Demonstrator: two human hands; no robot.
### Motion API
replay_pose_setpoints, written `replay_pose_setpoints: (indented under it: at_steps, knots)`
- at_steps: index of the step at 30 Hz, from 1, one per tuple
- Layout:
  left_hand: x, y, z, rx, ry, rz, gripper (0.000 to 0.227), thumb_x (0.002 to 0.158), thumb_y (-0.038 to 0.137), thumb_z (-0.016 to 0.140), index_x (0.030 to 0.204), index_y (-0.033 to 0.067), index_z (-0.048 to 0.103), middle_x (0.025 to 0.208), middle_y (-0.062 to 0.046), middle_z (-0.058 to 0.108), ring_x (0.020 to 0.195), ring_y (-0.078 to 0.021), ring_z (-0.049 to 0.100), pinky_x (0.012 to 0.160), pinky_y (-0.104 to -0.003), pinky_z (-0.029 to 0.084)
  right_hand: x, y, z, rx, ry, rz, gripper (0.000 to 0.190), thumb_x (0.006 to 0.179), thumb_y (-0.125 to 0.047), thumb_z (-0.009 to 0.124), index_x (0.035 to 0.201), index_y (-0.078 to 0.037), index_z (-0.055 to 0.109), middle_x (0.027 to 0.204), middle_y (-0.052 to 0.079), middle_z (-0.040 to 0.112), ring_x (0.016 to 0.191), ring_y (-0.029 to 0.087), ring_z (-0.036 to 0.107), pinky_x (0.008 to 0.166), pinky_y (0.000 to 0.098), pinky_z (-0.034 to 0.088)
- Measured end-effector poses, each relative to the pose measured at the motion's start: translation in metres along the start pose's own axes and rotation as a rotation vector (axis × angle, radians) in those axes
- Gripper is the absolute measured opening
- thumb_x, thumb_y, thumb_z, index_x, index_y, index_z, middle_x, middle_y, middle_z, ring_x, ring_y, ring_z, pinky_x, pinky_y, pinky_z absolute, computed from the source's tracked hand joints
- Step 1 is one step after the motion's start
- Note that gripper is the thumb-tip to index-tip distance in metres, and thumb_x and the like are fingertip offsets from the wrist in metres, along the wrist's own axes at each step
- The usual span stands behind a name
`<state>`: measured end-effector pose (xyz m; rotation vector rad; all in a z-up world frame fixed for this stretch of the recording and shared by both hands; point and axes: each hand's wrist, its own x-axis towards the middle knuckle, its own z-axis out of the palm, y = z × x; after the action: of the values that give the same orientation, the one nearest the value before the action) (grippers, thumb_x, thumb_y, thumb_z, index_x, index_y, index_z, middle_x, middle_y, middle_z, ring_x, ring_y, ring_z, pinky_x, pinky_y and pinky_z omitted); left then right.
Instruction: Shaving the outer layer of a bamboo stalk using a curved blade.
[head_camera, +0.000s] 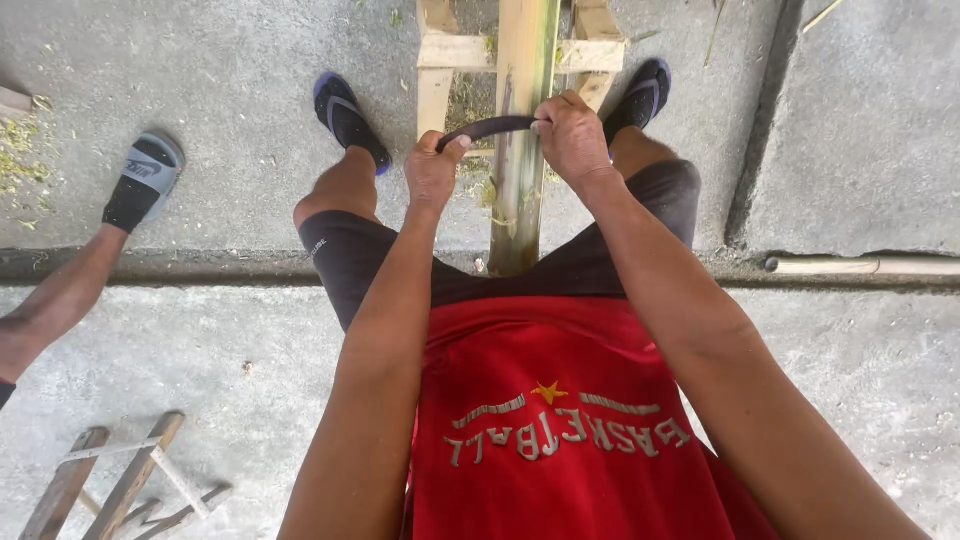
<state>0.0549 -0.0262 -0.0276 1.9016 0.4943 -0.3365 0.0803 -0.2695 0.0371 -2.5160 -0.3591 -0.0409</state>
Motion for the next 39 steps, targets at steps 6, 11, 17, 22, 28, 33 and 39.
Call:
replay_pose_setpoints:
  at_steps: [6, 11, 17, 22, 28, 33, 39]
  knots:
    - [-0.030, -0.005, -0.010, 0.026, -0.038, -0.048, 0.026, 0.086, 0.032, 0.081, 0.089, 0.0082, 0.071, 0.067, 0.000, 0.059, 0.062, -0.0125, 0.053, 0.058, -0.035, 0.046, -0.026, -0.026, -0.001, -0.002, -0.307, 0.355, 0.014, 0.104, -0.011, 0.068, 0.092, -0.004, 0.065, 0.096, 0.013, 0.062, 0.083, 0.030, 0.065, 0.074, 0.0407, 0.058]
    - [-0.061, -0.021, -0.016, 0.077, -0.054, -0.054, 0.031, 0.086, 0.035, 0.082, 0.085, 0.0060, 0.069, 0.067, -0.003, 0.060, 0.063, -0.0138, 0.054, 0.060, -0.035, 0.048, -0.060, -0.041, -0.004, 0.050, -0.072, 0.164, 0.008, 0.089, -0.008, 0.076, 0.088, -0.004, 0.068, 0.091, 0.012, 0.065, 0.088, 0.030, 0.066, 0.081, 0.0427, 0.057]
    - [-0.081, -0.022, -0.033, 0.210, -0.139, -0.008, 0.034, 0.089, 0.036, 0.082, 0.085, 0.0048, 0.069, 0.069, -0.005, 0.059, 0.065, -0.0163, 0.054, 0.064, -0.037, 0.047, -0.100, -0.046, 0.003, 0.040, -0.253, 0.263, 0.013, 0.097, -0.010, 0.070, 0.085, -0.005, 0.068, 0.083, 0.008, 0.065, 0.086, 0.025, 0.065, 0.078, 0.0383, 0.059]
    - [-0.068, -0.003, -0.040, 0.228, -0.244, -0.137, 0.032, 0.085, 0.036, 0.082, 0.084, 0.0065, 0.069, 0.069, -0.003, 0.062, 0.065, -0.0166, 0.056, 0.063, -0.037, 0.048, -0.091, -0.044, 0.003, 0.044, -0.195, 0.212, 0.010, 0.090, -0.009, 0.070, 0.083, -0.004, 0.067, 0.079, 0.009, 0.063, 0.078, 0.024, 0.064, 0.071, 0.0384, 0.060]
    - [-0.006, 0.087, -0.027, 0.448, -0.169, -0.008, 0.039, 0.093, 0.046, 0.069, 0.086, 0.0079, 0.065, 0.068, -0.002, 0.058, 0.062, -0.0171, 0.056, 0.062, -0.042, 0.048, 0.004, 0.025, 0.009, -0.030, -0.100, 0.088, 0.015, 0.105, -0.003, 0.063, 0.090, -0.003, 0.065, 0.088, 0.011, 0.062, 0.071, 0.021, 0.061, 0.059, 0.0323, 0.057]
    - [0.010, 0.079, -0.013, 0.473, -0.084, 0.180, 0.039, 0.095, 0.047, 0.071, 0.089, 0.0089, 0.065, 0.069, -0.007, 0.066, 0.067, -0.0250, 0.065, 0.067, -0.046, 0.048, 0.025, 0.026, -0.009, -0.118, -0.171, 0.151, 0.011, 0.097, -0.011, 0.069, 0.088, -0.006, 0.068, 0.084, 0.007, 0.063, 0.077, 0.021, 0.062, 0.072, 0.0317, 0.059]
    - [-0.030, 0.049, -0.016, 0.486, -0.101, 0.114, 0.039, 0.093, 0.049, 0.074, 0.092, 0.0104, 0.069, 0.074, -0.010, 0.070, 0.069, -0.0273, 0.067, 0.066, -0.046, 0.050, -0.019, -0.003, -0.009, 0.007, -0.140, 0.239, 0.009, 0.099, -0.013, 0.069, 0.094, -0.005, 0.069, 0.092, 0.010, 0.062, 0.076, 0.023, 0.064, 0.068, 0.0330, 0.060]
